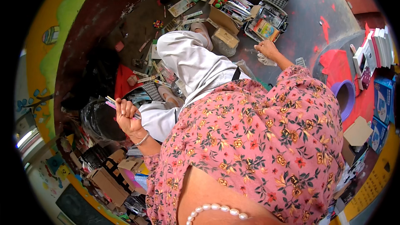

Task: The person sits on the floor and sorts through a large pile of stationery items, including pens, markers, and small boxes. They pick up individual items, inspect them, and place them into a red plastic basket or a separate pile.

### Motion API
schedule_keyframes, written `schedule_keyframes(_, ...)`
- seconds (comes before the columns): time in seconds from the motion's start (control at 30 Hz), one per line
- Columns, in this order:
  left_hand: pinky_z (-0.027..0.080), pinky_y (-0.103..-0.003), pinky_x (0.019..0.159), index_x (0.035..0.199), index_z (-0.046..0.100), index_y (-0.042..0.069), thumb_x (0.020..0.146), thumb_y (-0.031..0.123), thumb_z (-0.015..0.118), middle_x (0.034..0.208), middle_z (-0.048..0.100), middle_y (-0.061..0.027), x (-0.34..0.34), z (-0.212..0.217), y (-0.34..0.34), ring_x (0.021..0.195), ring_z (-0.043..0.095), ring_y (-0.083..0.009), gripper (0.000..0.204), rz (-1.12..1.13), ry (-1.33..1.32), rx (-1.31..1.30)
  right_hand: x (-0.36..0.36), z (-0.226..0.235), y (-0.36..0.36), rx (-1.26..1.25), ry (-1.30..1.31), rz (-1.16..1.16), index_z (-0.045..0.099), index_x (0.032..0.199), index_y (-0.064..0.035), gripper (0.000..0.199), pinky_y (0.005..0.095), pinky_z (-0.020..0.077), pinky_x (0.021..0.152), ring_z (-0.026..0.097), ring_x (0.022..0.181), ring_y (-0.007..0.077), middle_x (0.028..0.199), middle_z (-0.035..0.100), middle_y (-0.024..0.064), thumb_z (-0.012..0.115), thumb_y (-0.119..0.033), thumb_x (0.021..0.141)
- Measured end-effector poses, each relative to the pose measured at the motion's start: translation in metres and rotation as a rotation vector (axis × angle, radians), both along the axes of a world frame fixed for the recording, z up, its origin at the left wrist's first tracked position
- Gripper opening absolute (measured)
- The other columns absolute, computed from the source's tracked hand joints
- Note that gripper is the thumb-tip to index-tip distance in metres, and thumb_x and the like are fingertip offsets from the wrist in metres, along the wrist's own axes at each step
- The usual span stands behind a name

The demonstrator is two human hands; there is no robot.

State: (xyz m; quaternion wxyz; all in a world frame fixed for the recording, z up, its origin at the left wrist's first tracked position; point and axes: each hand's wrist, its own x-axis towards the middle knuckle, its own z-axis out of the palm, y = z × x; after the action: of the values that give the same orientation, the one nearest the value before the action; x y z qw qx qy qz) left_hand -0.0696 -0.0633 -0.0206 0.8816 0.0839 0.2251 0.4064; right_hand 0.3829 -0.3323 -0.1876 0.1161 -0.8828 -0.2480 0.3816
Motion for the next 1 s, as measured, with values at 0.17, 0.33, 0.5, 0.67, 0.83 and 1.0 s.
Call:
schedule_keyframes(0.17,0.024,-0.017,0.038,0.091,0.048,-0.003,0.091,0.015,0.035,0.056,0.033,-0.0002,0.012,-0.005,0.005,0.045,0.028,-0.0060,0.022,-0.055,-0.008,0.010,0.006,0.007,0.032,0.339,0.426,-0.118,0.062,0.083,0.0024,0.025,0.0257,0.0442,0.066,0.057,0.070,0.0130,0.076,0.062,0.0095,0.051,-0.019,0.078)
schedule_keyframes(0.33,0.022,-0.017,0.036,0.097,0.048,-0.003,0.089,0.012,0.040,0.055,0.032,0.0019,0.045,-0.008,0.006,0.042,0.026,-0.0046,0.019,-0.156,0.128,-0.060,-0.007,0.054,0.081,0.475,0.589,-0.099,0.060,0.094,0.0035,0.024,0.0236,0.0442,0.069,0.057,0.074,0.0123,0.082,0.062,0.0088,0.049,-0.011,0.078)
schedule_keyframes(0.5,0.018,-0.017,0.033,0.100,0.050,0.000,0.082,0.010,0.051,0.048,0.028,0.0069,0.117,-0.014,-0.003,0.037,0.023,-0.0018,0.020,-0.433,0.456,0.084,-0.026,0.119,0.111,0.519,0.534,0.115,0.059,0.095,0.0027,0.023,0.0245,0.0425,0.073,0.056,0.075,0.0122,0.082,0.061,0.0074,0.049,-0.010,0.078)
schedule_keyframes(0.67,0.016,-0.017,0.035,0.098,0.054,0.001,0.079,0.010,0.056,0.048,0.031,0.0083,0.170,-0.020,-0.005,0.036,0.024,-0.0008,0.021,-0.564,0.532,0.242,-0.056,0.157,0.134,0.570,0.681,0.101,0.059,0.096,0.0026,0.023,0.0222,0.0443,0.070,0.056,0.072,0.0095,0.082,0.061,0.0060,0.051,-0.012,0.079)
schedule_keyframes(0.83,0.016,-0.018,0.036,0.093,0.058,0.004,0.075,0.014,0.062,0.049,0.034,0.0085,0.201,-0.020,-0.010,0.038,0.025,-0.0008,0.021,-0.618,0.625,0.386,-0.072,0.168,0.146,0.667,0.731,0.141,0.059,0.094,0.0027,0.022,0.0177,0.0416,0.065,0.055,0.070,0.0074,0.080,0.060,0.0049,0.051,-0.014,0.081)
schedule_keyframes(1.0,0.019,-0.019,0.036,0.078,0.058,0.005,0.075,0.018,0.062,0.050,0.040,0.0067,0.207,-0.022,-0.010,0.039,0.028,-0.0016,0.014,-0.555,0.709,0.537,-0.074,0.182,0.155,0.697,0.733,0.169,0.059,0.092,0.0031,0.022,0.0181,0.0418,0.065,0.055,0.068,0.0076,0.076,0.059,0.0047,0.051,-0.014,0.081)
